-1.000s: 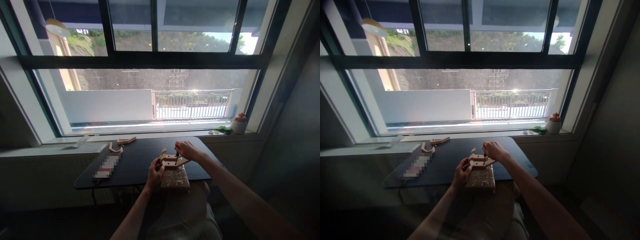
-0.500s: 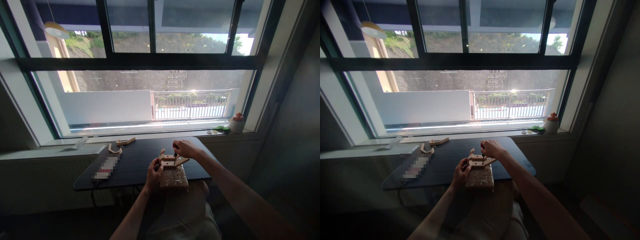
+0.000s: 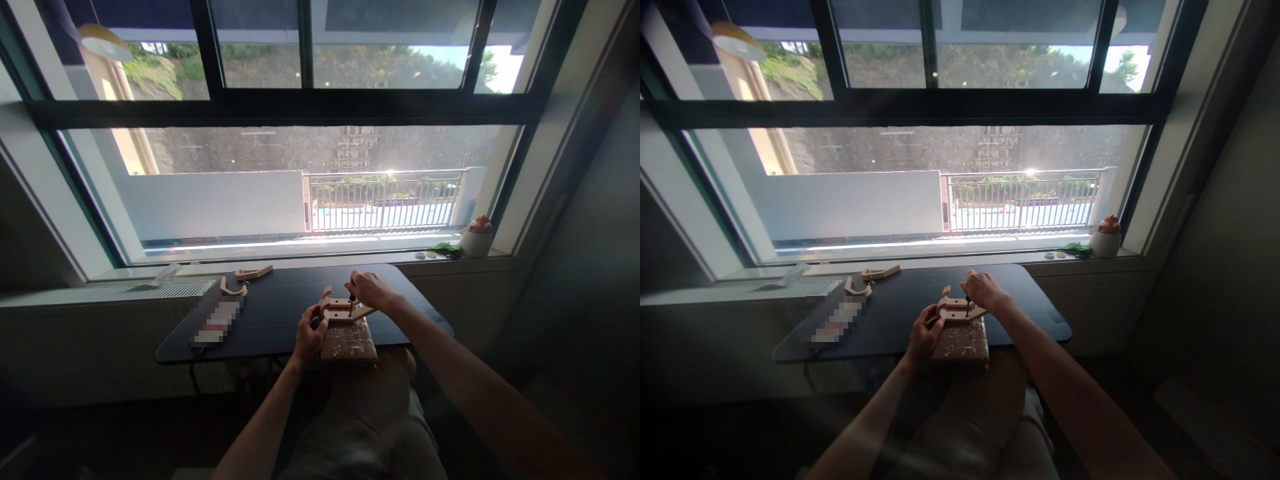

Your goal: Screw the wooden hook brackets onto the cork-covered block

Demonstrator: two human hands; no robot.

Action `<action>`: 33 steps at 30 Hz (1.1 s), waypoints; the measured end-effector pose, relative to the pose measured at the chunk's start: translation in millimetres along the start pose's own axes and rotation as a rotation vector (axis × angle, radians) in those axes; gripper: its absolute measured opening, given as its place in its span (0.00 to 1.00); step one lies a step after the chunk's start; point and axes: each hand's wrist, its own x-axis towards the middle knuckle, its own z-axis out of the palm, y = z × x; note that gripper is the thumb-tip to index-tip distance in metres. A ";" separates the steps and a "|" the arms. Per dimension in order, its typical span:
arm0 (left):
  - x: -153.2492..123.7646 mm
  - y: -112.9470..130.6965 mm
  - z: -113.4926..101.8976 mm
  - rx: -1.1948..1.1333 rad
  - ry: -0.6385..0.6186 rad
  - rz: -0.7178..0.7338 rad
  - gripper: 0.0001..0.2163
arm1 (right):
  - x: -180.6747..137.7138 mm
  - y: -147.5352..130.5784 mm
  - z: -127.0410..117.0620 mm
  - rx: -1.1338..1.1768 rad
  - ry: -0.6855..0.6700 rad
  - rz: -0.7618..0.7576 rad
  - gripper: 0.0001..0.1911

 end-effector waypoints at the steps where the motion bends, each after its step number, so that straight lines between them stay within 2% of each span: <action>1: 0.1 -0.2 -0.1 0.001 -0.005 0.003 0.14 | -0.4 0.2 -3.3 -0.017 -0.008 0.006 0.20; 6: 1.1 -4.7 -0.4 0.002 -0.018 0.001 0.15 | -2.0 3.8 -19.4 -0.073 -0.042 -0.061 0.19; 11: 1.1 -6.2 -1.0 0.015 -0.012 0.008 0.15 | -1.1 1.3 -18.8 -0.017 -0.037 -0.198 0.14; 18: 0.0 0.4 0.2 0.050 0.006 0.016 0.14 | 3.9 -0.6 -4.3 -0.001 -0.013 -0.069 0.17; 22: -0.2 4.1 0.5 0.043 0.005 0.004 0.14 | 1.3 2.0 -7.1 -0.024 -0.006 -0.021 0.20; 28: -0.4 3.2 0.0 -0.013 -0.009 -0.009 0.15 | -2.0 0.8 -24.2 -0.098 -0.070 -0.082 0.19; 33: -0.4 0.5 -0.6 0.017 -0.001 0.006 0.14 | -0.5 -1.6 -21.1 -0.075 -0.091 -0.160 0.17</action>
